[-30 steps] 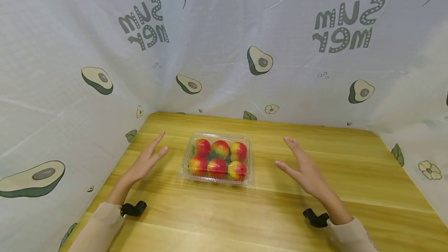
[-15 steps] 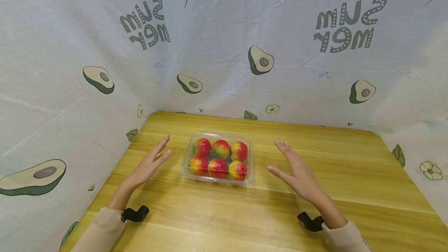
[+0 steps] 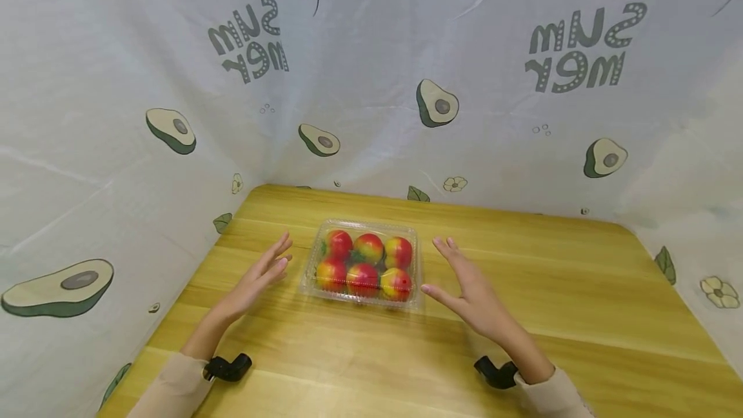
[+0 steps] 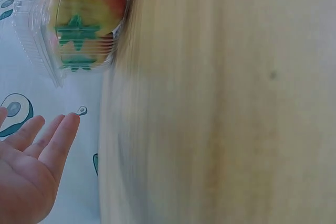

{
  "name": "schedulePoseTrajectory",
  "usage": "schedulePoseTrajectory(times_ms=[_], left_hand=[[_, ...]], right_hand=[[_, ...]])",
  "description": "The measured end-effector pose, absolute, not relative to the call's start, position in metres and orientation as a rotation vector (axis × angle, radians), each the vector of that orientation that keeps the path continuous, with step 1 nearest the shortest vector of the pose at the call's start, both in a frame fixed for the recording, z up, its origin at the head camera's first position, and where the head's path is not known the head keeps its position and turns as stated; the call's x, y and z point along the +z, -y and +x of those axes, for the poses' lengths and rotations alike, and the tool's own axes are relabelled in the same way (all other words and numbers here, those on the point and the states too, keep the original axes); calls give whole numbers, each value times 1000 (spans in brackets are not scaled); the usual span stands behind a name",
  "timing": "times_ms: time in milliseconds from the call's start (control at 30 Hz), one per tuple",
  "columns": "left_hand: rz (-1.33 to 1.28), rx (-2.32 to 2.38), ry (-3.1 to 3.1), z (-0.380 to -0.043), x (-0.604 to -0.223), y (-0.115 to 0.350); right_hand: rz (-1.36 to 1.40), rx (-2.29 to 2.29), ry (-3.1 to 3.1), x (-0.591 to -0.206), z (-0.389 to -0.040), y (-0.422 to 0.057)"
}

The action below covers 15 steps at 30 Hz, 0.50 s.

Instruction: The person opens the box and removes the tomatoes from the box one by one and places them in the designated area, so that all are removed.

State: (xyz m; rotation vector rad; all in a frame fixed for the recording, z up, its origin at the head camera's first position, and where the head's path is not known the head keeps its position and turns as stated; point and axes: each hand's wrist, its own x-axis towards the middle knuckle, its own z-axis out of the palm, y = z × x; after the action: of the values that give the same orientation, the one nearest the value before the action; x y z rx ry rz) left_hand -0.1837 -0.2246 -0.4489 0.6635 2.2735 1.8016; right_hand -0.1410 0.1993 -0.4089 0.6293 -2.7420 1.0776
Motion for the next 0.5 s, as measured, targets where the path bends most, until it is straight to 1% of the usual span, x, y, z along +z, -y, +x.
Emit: schedulePoseTrajectory(times_ms=[267, 500], left_hand=[[646, 1828, -2251, -177, -454, 221], [595, 1876, -2198, -174, -455, 219]], right_hand=[[707, 1055, 2716, -413, -141, -183], [781, 932, 2690, -410, -145, -169]])
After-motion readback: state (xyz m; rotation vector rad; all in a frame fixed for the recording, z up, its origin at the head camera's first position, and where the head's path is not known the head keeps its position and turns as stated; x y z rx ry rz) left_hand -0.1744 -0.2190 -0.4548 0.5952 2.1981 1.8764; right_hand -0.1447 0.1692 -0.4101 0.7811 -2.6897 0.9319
